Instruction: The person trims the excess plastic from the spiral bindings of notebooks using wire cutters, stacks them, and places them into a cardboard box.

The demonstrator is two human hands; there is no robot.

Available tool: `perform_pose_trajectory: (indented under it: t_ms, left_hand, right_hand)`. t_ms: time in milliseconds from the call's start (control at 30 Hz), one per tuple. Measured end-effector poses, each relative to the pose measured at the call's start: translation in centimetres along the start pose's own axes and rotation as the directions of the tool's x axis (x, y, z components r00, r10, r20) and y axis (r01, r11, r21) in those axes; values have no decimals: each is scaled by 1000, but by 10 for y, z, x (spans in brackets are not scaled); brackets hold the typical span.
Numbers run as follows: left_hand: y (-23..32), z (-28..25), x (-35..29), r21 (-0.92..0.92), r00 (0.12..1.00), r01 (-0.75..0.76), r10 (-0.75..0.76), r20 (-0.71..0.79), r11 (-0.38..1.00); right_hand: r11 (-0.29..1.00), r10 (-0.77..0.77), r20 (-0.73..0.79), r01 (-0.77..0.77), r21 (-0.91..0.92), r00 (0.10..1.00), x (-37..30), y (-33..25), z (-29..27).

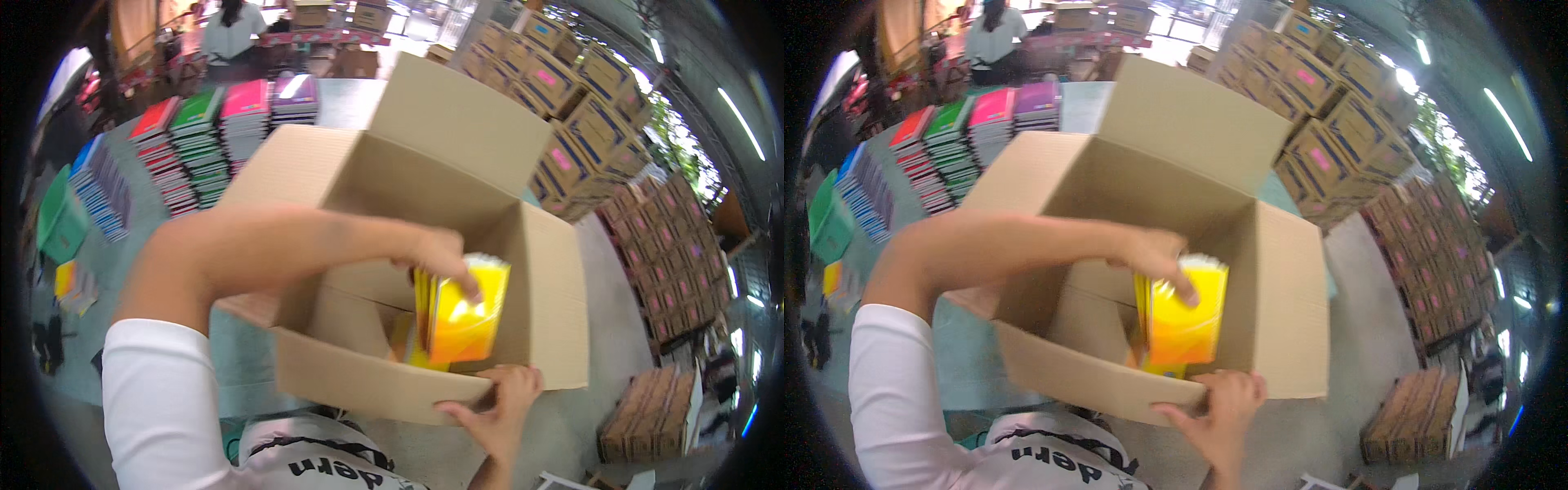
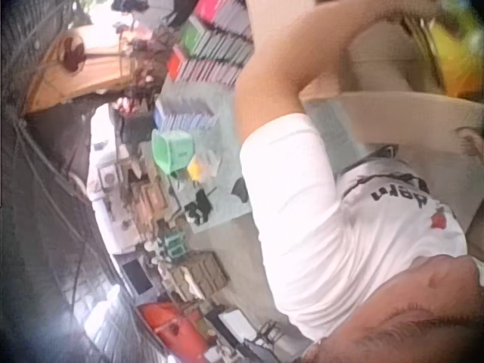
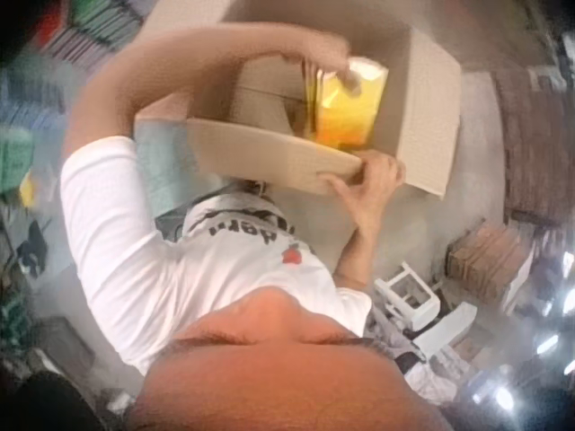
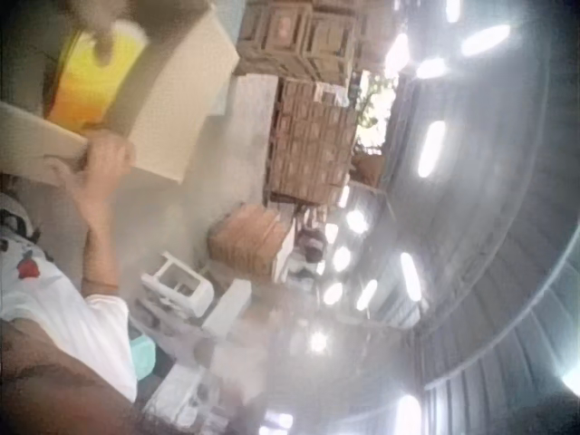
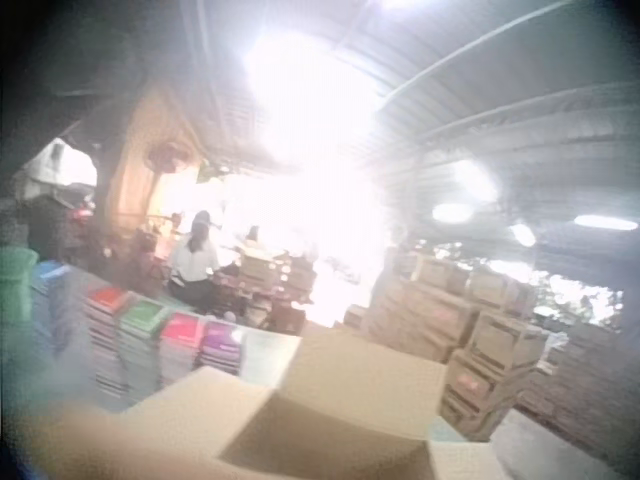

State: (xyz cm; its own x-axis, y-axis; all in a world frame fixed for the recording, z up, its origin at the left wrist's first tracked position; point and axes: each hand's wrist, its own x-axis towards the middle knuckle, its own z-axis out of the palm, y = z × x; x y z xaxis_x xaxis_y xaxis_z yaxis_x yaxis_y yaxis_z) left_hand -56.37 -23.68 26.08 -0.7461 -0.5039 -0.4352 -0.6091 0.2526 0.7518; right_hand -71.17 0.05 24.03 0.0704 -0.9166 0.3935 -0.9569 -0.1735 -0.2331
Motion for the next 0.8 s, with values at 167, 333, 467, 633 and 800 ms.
perform_pose_trajectory:
  t_ms: [167, 333, 467, 633, 800]
  left_hand:
    - [3, -61, -202, -162, 817, -315, 180, -548, 935]
    - [-110, -32, -416, -322, 365, -698, -69, -929, 640]
    - [-227, 56, -554, -414, 21, -676, -545, -838, 610]
    - [-330, 156, -631, -642, 12, -642, -832, -555, 419]
    - [-445, 198, -666, -740, 112, -614, -898, -425, 274]
  right_hand:
    - [989, 82, -93, -69, 133, 992, -14, -1, 1]
    - [968, -37, -57, 21, -251, 998, -6, -32, -4]
    - [962, 111, 32, -99, -255, 993, -6, -41, -1]
    - [930, 280, 56, -256, -264, 958, 2, -48, 0]
    - [883, 423, 41, -401, -243, 905, 11, -76, -2]
